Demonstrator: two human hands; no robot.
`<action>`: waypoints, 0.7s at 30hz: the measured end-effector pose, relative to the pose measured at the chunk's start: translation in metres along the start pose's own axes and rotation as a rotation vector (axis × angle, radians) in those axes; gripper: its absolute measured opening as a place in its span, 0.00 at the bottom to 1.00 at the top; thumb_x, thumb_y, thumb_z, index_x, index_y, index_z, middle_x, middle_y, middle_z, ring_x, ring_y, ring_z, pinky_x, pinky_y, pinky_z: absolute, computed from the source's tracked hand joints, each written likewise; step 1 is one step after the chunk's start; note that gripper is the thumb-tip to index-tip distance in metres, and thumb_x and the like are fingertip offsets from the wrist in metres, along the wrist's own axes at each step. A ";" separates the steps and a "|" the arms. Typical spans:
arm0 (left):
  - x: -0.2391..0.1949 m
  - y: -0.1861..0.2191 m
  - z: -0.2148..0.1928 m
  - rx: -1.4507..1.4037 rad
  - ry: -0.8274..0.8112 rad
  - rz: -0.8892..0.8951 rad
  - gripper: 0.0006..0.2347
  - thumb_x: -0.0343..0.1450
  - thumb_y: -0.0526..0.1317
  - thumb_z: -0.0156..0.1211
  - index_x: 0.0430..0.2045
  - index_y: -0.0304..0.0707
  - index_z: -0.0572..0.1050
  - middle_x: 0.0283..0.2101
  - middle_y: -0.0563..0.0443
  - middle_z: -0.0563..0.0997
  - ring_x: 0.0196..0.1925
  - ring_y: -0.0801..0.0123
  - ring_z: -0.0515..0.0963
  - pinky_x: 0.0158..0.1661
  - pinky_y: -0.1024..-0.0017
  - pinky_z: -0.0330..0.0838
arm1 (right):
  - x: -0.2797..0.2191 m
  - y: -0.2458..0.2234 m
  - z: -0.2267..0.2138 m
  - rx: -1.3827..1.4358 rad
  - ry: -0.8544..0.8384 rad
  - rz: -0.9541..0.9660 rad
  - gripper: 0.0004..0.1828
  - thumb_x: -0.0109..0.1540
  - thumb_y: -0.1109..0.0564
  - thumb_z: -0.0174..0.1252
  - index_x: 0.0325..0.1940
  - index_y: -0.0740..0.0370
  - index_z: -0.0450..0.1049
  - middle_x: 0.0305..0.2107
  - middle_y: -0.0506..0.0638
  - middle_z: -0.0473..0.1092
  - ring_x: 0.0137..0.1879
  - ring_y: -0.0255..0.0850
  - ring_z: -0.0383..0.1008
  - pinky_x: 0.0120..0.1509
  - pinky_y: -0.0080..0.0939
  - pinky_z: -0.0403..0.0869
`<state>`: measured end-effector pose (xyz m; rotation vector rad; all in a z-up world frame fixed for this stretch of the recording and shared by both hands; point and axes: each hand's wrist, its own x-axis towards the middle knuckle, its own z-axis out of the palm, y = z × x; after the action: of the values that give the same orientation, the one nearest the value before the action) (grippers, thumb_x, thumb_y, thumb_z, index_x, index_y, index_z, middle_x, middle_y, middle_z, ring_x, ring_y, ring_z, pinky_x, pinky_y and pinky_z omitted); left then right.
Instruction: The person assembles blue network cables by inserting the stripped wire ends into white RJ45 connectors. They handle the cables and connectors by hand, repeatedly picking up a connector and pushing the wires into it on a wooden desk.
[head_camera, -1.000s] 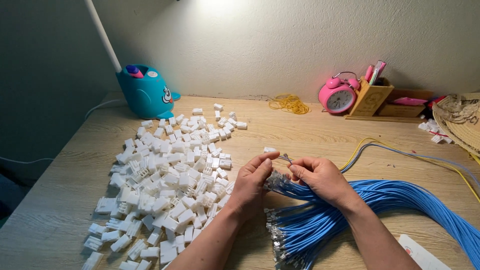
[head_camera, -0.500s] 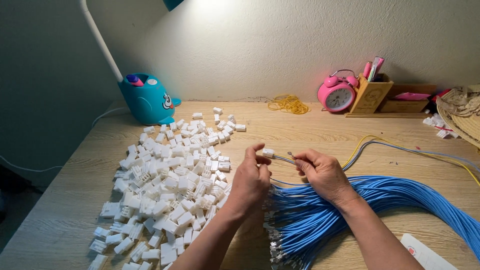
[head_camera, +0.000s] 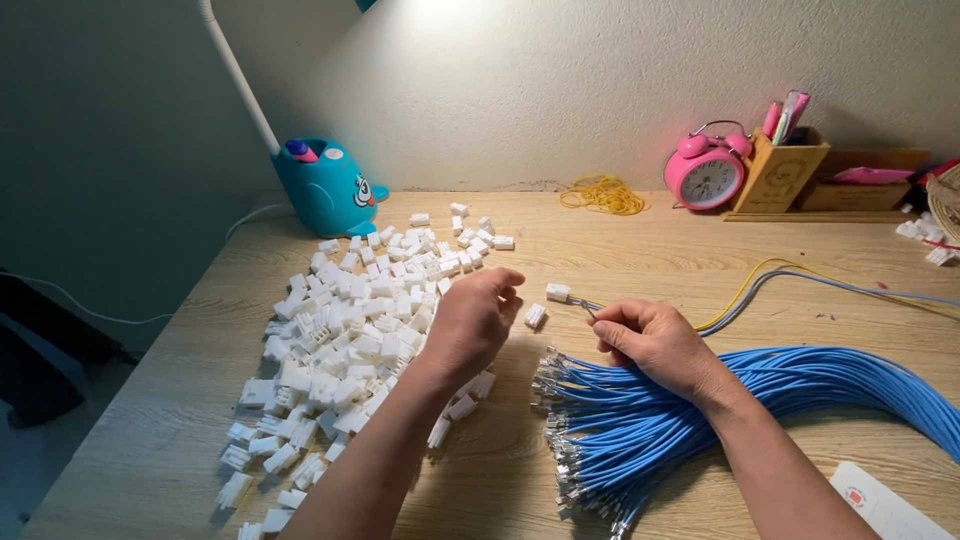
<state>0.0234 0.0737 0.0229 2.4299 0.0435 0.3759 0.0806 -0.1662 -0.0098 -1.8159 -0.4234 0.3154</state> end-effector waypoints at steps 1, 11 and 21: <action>0.000 0.000 0.005 0.000 0.002 0.002 0.13 0.66 0.37 0.60 0.44 0.49 0.77 0.36 0.50 0.82 0.41 0.61 0.83 0.42 0.64 0.78 | -0.004 -0.007 0.003 -0.001 0.001 -0.003 0.07 0.59 0.61 0.61 0.38 0.64 0.81 0.19 0.56 0.75 0.23 0.39 0.73 0.29 0.35 0.73; 0.007 -0.009 0.055 0.315 -0.069 0.091 0.12 0.65 0.40 0.61 0.41 0.40 0.78 0.33 0.45 0.76 0.38 0.51 0.81 0.42 0.58 0.78 | -0.016 -0.012 0.011 0.003 0.003 0.070 0.07 0.58 0.61 0.63 0.39 0.65 0.82 0.21 0.55 0.75 0.23 0.38 0.74 0.29 0.35 0.73; -0.028 0.037 0.011 -0.021 0.003 0.033 0.12 0.70 0.35 0.53 0.47 0.37 0.74 0.36 0.41 0.73 0.38 0.44 0.81 0.39 0.52 0.78 | -0.027 -0.045 -0.014 -0.263 -0.193 0.130 0.15 0.62 0.59 0.56 0.52 0.63 0.78 0.29 0.58 0.75 0.36 0.43 0.73 0.42 0.43 0.75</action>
<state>-0.0029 0.0348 0.0304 2.4117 0.0011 0.3924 0.0568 -0.1794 0.0370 -2.0834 -0.5003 0.5493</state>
